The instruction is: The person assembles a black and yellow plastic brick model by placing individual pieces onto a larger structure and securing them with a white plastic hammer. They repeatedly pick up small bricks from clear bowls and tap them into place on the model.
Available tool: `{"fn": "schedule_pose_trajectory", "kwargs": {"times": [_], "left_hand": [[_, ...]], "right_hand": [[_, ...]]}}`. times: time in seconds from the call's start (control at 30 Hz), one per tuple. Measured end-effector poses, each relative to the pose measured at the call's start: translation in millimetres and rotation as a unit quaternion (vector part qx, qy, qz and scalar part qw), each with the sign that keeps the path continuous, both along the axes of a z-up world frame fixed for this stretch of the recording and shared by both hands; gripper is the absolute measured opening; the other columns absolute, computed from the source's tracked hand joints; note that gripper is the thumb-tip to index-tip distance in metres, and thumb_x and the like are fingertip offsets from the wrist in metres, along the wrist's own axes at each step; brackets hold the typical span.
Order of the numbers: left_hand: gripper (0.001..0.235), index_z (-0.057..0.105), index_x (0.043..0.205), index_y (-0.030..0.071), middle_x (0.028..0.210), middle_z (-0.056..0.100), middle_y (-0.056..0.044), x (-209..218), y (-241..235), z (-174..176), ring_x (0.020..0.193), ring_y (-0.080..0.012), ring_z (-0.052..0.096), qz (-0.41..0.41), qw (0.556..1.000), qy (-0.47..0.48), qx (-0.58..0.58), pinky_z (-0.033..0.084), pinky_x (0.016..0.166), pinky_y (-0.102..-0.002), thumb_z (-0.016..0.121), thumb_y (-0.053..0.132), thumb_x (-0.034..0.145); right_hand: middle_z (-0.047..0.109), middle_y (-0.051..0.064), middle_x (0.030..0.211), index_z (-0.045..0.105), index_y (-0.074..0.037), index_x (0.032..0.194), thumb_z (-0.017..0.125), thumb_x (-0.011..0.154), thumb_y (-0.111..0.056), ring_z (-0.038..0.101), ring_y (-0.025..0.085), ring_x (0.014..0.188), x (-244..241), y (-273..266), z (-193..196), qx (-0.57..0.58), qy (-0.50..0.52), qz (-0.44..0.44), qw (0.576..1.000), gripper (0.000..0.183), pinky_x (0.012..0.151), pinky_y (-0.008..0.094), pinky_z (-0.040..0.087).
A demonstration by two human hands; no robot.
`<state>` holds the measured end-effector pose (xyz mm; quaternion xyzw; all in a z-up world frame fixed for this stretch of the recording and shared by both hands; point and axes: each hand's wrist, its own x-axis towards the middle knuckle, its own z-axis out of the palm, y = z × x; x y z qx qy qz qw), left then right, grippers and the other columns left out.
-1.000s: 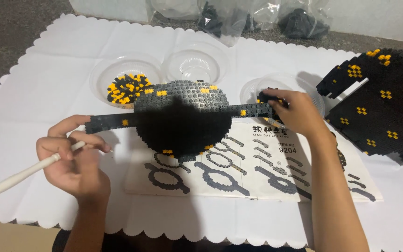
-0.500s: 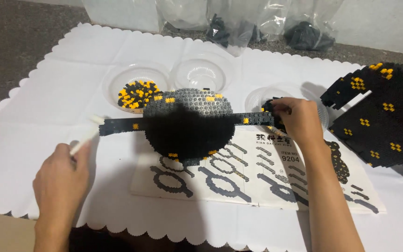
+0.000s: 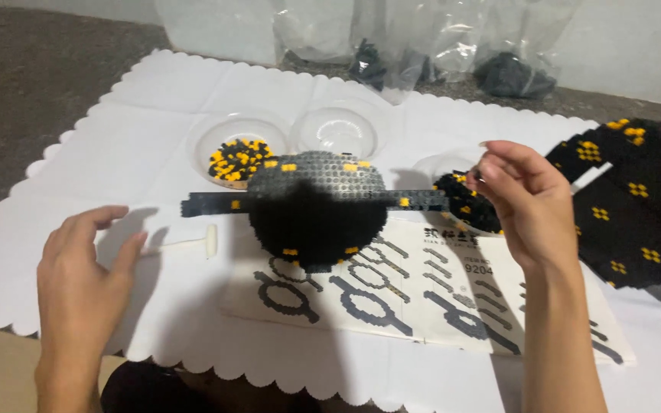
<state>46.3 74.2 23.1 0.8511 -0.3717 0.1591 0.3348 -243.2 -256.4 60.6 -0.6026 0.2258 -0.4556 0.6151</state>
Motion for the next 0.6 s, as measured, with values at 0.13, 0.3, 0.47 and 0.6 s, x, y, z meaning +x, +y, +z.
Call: {"fn": "schedule_pose_trajectory", "kwargs": {"times": [0.13, 0.3, 0.47, 0.6], "left_hand": [[0.013, 0.063, 0.108, -0.005, 0.108, 0.066, -0.015, -46, -7, 27, 0.101, -0.0285, 0.061, -0.049, 0.987, -0.090, -0.122, 0.047, 0.090, -0.039, 0.068, 0.001, 0.098], [0.037, 0.055, 0.114, 0.033, 0.108, 0.064, -0.007, -59, -25, -21, 0.089, -0.0294, 0.064, -0.385, 0.899, -0.195, -0.072, 0.049, 0.070, -0.043, 0.066, 0.028, 0.079], [0.019, 0.064, 0.095, 0.007, 0.095, 0.065, -0.005, -137, -64, 64, 0.086, -0.0253, 0.060, -0.368, 0.902, -0.191, -0.121, 0.046, 0.080, -0.036, 0.053, 0.023, 0.094], [0.013, 0.058, 0.107, 0.003, 0.106, 0.058, -0.013, -137, -105, 92, 0.095, -0.0311, 0.055, -0.360, 0.884, -0.260, -0.147, 0.045, 0.082, -0.040, 0.057, 0.009, 0.095]], "right_hand": [[0.067, 0.007, 0.095, 0.062, -0.004, 0.111, 0.064, 0.084, -0.001, 0.066, 0.014, 0.083, 4, 6, -1, 0.021, -0.028, -0.006, 0.999, 0.027, 0.081, 0.022, 0.059], [0.067, 0.010, 0.097, 0.065, -0.002, 0.101, 0.066, 0.080, 0.003, 0.066, 0.015, 0.090, 2, -2, -13, 0.010, -0.020, -0.022, 1.000, 0.022, 0.084, 0.024, 0.062], [0.067, 0.008, 0.088, 0.066, -0.002, 0.101, 0.069, 0.073, 0.006, 0.066, 0.011, 0.079, -5, -3, -19, -0.003, -0.037, -0.004, 0.999, 0.029, 0.084, 0.022, 0.061], [0.065, 0.007, 0.081, 0.064, -0.005, 0.092, 0.073, 0.065, 0.007, 0.066, 0.016, 0.082, -7, 5, -21, -0.124, -0.042, 0.028, 0.991, 0.030, 0.080, 0.023, 0.057]]}}
